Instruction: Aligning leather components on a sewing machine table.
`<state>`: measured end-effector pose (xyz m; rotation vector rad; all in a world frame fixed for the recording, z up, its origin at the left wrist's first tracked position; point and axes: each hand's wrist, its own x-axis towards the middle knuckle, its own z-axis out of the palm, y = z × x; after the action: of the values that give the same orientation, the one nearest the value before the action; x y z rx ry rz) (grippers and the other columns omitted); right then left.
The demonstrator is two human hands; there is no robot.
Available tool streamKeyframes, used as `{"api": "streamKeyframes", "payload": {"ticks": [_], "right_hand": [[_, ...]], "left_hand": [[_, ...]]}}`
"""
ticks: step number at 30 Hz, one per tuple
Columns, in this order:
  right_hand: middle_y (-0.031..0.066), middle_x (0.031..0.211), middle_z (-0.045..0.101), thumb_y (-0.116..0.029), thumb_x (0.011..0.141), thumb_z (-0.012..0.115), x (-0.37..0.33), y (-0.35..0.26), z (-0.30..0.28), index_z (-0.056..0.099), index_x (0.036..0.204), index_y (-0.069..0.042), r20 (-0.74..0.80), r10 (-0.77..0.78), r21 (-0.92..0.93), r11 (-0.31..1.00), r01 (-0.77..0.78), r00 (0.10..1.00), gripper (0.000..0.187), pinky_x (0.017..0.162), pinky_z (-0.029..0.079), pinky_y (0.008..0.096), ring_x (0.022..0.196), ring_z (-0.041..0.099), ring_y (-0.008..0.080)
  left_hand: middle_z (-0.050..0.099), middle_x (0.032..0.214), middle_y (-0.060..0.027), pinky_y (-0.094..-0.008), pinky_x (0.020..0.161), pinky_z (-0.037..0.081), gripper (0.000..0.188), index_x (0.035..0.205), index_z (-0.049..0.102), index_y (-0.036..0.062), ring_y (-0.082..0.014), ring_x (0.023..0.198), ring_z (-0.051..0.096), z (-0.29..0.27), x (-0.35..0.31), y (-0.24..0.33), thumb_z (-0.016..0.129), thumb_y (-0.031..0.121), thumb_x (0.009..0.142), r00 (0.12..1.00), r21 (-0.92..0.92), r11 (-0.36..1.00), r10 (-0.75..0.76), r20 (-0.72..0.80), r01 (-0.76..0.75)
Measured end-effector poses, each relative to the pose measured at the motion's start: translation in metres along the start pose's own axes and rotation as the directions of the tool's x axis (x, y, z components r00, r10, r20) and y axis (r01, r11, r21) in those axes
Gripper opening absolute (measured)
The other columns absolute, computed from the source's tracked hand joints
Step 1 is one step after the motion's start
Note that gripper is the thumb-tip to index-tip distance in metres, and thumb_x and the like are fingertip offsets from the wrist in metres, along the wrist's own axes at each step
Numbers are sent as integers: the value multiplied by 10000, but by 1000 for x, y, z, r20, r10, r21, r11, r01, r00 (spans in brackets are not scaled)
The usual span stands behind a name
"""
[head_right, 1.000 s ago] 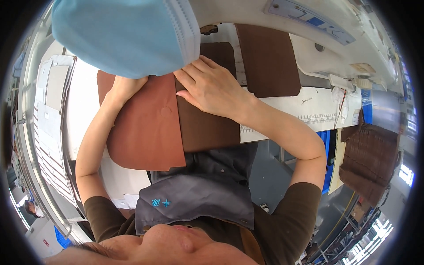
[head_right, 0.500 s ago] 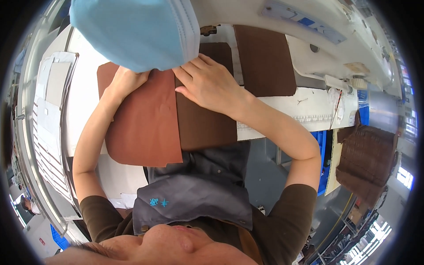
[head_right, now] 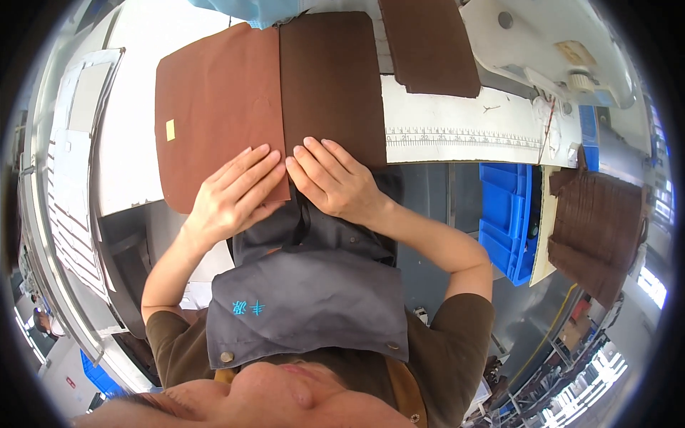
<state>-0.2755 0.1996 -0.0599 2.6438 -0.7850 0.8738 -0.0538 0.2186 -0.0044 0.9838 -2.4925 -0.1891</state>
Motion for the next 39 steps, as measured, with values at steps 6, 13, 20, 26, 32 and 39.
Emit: {"api": "streamKeyframes", "payload": {"ticks": [6,13,20,26,32,39], "right_hand": [[39,887,646,-104,747,644,0,-13,5,643,832,-88,-259,0,160,986,43,966,87,810,513,345,883,635,201],[35,821,649,-97,729,660,5,-9,-4,659,776,-71,-328,-43,208,971,116,944,54,749,518,313,781,644,174],[30,823,642,-104,734,652,11,-1,-5,665,779,-78,-288,-38,239,965,110,957,54,765,515,323,788,631,172],[18,855,648,-91,708,677,17,1,-15,686,799,-76,-253,-100,191,970,152,962,93,784,515,325,811,630,180],[126,911,677,-83,748,635,27,4,-20,658,808,-9,-91,-226,297,923,243,970,98,759,541,313,892,664,231],[135,854,670,-78,741,621,47,23,-12,633,777,3,-75,-233,341,907,245,969,90,717,543,299,818,665,228]], "left_hand": [[678,942,-59,-336,777,582,199,895,688,53,-244,973,656,9,-16,13,710,87,701,981,115,993,57,-183,-36],[697,902,-40,-320,741,586,143,829,691,66,-235,938,674,6,-9,15,738,82,695,978,122,991,76,-195,-53],[671,956,-54,-363,725,577,203,882,684,54,-256,935,653,8,-7,8,660,79,682,976,136,987,111,-188,-86],[690,824,-75,-336,707,560,126,763,675,27,-247,818,678,-16,25,-17,699,147,736,996,-203,976,73,-57,-84],[663,1054,-53,-350,779,553,192,937,708,67,-226,992,629,1,63,-78,718,131,756,990,59,998,27,-140,-19],[670,1002,-40,-335,815,542,175,931,717,83,-208,991,616,6,74,-93,703,170,779,984,84,996,-3,-178,19]]}}
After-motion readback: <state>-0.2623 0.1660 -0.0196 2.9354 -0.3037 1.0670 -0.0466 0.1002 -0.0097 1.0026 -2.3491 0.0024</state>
